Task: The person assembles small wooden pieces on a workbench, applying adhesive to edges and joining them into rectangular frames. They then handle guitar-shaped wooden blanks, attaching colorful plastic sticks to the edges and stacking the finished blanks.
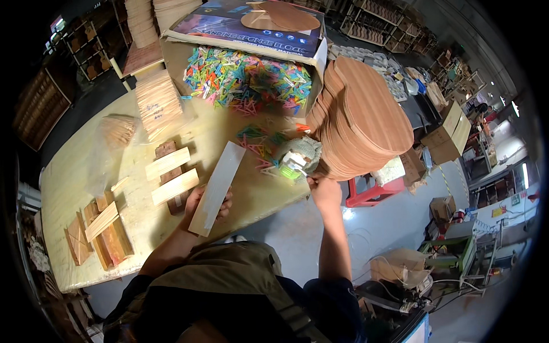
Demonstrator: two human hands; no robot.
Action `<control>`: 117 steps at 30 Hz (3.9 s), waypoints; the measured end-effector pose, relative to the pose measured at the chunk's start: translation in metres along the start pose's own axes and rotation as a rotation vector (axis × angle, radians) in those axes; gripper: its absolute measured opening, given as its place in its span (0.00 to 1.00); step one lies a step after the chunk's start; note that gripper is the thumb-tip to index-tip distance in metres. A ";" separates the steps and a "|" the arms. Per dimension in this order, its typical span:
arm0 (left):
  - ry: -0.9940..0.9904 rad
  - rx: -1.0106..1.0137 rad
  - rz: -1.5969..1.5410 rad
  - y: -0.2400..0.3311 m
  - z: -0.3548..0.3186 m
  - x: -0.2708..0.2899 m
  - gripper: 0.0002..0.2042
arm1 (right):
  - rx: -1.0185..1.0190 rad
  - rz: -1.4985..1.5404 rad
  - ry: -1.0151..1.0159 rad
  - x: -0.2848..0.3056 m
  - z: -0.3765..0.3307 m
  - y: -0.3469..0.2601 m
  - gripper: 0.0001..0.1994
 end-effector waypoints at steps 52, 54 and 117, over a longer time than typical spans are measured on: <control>0.061 -0.194 -0.102 0.030 0.004 -0.032 0.15 | 1.028 0.396 0.076 0.009 -0.125 -0.197 0.13; 0.024 -0.184 -0.123 0.029 0.006 -0.021 0.17 | 0.991 0.465 0.044 0.011 -0.127 -0.197 0.13; 0.019 -0.074 -0.120 0.030 -0.013 -0.020 0.19 | 0.907 0.482 -0.095 0.004 -0.102 -0.192 0.11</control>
Point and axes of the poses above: each hand's wrist, its own z-axis towards the middle knuckle, its own x-axis out of the back of the hand, y = z × x, the point moved 7 cm from there along z, towards the middle knuckle, and after that the axes turned 3 degrees about -y, right-handed, at the moved point
